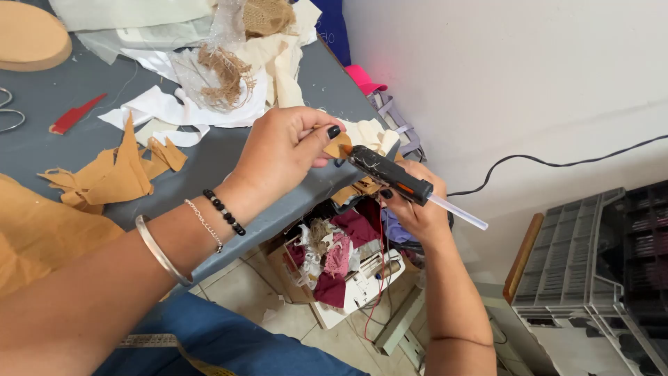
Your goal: Assembling decorative fabric flowers using a hot glue gun and wooden sticks
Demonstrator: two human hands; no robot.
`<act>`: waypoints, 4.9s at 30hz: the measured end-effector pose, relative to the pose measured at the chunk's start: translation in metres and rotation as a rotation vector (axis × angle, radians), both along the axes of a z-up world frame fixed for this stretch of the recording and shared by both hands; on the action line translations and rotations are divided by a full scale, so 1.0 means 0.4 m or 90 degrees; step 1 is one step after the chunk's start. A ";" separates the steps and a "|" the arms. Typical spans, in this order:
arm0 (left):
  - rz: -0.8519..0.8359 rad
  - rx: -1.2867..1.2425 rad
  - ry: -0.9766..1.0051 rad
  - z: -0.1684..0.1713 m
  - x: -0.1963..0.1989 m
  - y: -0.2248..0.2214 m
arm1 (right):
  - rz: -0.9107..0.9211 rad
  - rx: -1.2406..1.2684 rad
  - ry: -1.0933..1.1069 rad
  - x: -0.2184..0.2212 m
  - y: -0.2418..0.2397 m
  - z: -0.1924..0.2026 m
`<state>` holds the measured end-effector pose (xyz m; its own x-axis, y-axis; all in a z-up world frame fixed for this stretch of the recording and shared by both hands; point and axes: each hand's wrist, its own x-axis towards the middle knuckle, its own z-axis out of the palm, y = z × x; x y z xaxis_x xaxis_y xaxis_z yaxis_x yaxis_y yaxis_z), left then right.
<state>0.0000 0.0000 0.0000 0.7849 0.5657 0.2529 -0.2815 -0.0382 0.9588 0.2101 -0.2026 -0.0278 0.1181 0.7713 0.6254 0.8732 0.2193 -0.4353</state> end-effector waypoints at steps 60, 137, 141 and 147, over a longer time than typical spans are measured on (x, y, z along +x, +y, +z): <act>0.459 -0.109 0.056 -0.096 -0.770 -0.246 | 0.243 -0.009 0.163 -0.826 0.165 -0.083; 0.496 -0.095 0.049 -0.169 -0.884 -0.272 | 0.371 0.032 0.320 -0.895 0.171 -0.209; 0.471 -0.147 0.033 -0.179 -0.885 -0.267 | 0.323 0.010 0.417 -0.884 0.158 -0.230; 0.489 -0.123 0.036 -0.155 -0.949 -0.280 | 0.223 0.158 0.477 -0.827 0.187 -0.237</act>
